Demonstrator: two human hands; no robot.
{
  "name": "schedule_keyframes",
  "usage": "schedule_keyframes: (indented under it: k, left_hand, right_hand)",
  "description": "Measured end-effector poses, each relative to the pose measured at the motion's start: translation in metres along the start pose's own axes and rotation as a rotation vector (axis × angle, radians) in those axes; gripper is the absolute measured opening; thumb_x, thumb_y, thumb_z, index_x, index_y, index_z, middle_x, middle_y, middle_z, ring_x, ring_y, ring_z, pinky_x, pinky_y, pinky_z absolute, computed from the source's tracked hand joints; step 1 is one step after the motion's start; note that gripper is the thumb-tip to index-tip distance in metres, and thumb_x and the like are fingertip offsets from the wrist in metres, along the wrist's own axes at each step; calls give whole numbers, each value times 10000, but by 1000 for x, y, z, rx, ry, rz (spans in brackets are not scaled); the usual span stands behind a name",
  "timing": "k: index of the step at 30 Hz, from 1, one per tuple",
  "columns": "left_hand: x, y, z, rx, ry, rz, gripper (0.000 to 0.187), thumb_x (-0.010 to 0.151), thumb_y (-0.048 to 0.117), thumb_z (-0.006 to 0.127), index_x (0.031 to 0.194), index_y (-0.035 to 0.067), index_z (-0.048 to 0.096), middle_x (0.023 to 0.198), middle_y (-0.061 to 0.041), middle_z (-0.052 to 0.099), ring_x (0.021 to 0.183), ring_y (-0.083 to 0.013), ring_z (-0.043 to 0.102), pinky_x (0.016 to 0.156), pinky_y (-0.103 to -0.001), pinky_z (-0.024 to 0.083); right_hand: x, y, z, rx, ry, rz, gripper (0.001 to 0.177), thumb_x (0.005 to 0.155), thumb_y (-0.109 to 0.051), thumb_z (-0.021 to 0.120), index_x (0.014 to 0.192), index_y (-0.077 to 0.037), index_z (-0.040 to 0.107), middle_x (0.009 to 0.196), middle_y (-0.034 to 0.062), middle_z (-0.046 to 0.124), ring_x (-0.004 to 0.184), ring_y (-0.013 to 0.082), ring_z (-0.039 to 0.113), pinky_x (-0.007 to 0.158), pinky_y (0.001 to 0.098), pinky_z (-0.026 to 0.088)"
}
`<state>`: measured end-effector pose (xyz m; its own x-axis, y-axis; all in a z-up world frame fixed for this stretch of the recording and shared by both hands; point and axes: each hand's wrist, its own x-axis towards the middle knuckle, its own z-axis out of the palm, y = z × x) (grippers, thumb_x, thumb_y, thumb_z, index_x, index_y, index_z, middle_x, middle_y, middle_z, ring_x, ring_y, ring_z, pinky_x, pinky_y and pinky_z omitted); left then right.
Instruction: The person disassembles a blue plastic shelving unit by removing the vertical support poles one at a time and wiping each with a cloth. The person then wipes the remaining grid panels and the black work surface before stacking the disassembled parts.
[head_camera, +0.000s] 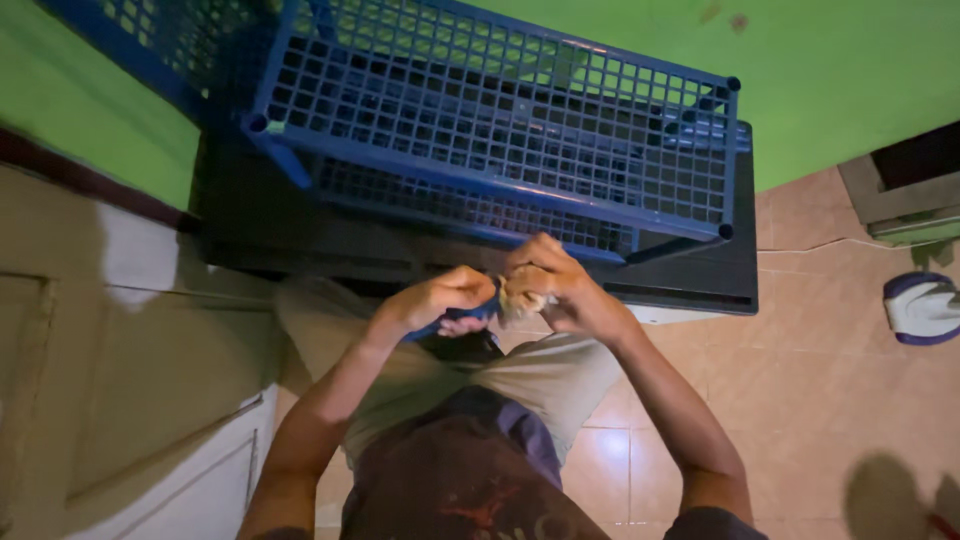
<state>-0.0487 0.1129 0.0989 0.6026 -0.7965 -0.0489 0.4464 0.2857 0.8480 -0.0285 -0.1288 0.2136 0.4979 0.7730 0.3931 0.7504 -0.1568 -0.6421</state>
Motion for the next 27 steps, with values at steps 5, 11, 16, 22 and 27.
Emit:
schedule_keyframes:
  k: [5,11,16,22,27]
  left_hand:
    - [28,18,29,-206,-174,56,597,1143,469,498,754,21,562,585,-53,525,469,-130,504,487,-292,410]
    - [36,3,78,1070,722,672,400,1134,383,535,1253,3,576,1016,-167,664,887,-320,702,756,-352,513]
    - [39,-5,47,-104,369,441,417,1165,379,543,1220,-30,607,863,-79,604,770,-191,553,731,-328,463]
    - [62,34,70,148,717,855,596,1099,481,459,1489,31,448,1452,-72,486,1127,-114,482,1047,-301,378]
    - [54,73,72,-174,536,916,585,1108,478,446,1489,35,460,1559,-99,473,1472,-162,461,1250,-357,332]
  right_hand:
    - [-17,-6,-15,-215,88,-13,492,609,62,614,1082,-71,624,1174,142,650,1077,356,622,897,450,509]
    - [-32,7,-7,-255,427,178,410,712,43,631,1110,-54,606,1122,158,652,1049,346,636,909,444,531]
    - [-32,19,6,540,938,490,211,1065,-124,568,1217,13,622,1101,133,708,993,223,664,896,370,540]
    - [6,9,79,86,683,304,391,1040,-37,628,1409,15,510,1199,136,624,1100,220,619,1010,337,503]
    - [-11,13,100,198,591,387,502,969,-37,653,1439,16,487,1211,154,675,1074,200,674,979,323,529]
